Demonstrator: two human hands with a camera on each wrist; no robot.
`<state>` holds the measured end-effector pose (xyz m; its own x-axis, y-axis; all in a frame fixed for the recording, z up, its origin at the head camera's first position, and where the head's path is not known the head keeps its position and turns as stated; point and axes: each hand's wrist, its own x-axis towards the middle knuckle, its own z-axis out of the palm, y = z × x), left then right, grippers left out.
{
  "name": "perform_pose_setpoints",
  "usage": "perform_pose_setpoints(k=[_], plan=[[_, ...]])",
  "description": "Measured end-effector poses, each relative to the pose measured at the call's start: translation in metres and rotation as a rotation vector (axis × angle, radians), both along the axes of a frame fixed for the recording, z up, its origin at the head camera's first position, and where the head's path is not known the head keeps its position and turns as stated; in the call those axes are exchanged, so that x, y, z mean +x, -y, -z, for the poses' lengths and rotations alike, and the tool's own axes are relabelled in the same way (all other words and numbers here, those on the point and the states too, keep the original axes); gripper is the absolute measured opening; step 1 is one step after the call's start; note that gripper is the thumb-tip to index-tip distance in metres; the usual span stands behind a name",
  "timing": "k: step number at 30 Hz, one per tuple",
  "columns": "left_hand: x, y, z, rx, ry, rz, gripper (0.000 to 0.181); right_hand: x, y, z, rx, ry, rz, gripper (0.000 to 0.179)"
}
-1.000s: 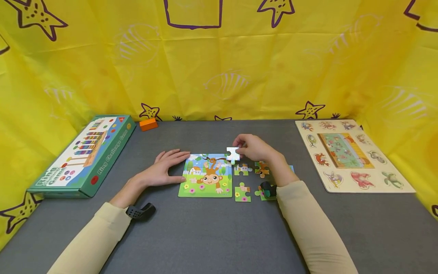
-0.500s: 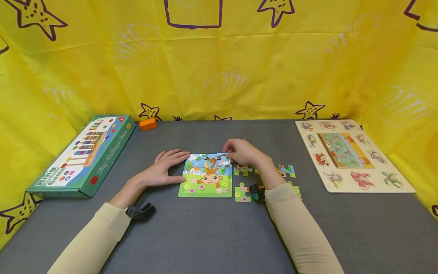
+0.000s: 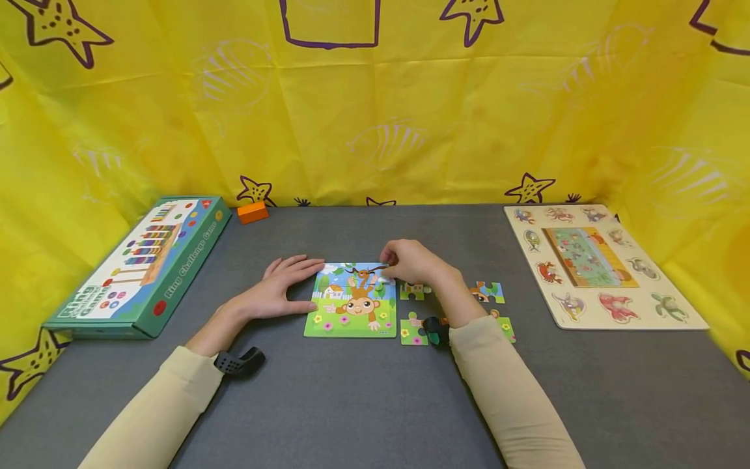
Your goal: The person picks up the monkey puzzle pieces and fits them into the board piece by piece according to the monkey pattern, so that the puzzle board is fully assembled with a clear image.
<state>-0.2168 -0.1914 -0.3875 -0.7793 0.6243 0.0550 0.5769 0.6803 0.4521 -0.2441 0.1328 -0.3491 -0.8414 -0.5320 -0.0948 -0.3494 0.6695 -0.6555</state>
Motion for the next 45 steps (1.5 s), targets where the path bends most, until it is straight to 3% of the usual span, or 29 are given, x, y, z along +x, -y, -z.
perform_pose_setpoints(k=[10,17,37,45], plan=[[-0.002,0.001,0.002,0.002,-0.001,0.001,0.083,0.005,0.005,-0.004,0.051,0.0,-0.039,0.027],[-0.003,0.001,0.002,0.001,0.002,0.002,0.083,0.007,0.008,-0.003,0.096,-0.08,-0.076,0.03],[-0.003,0.001,0.001,-0.002,0.008,-0.001,0.083,0.008,0.014,-0.001,0.2,-0.147,-0.077,0.03],[-0.002,0.001,0.001,0.001,0.01,0.003,0.084,0.011,0.017,0.0,0.198,-0.129,-0.068,0.026]])
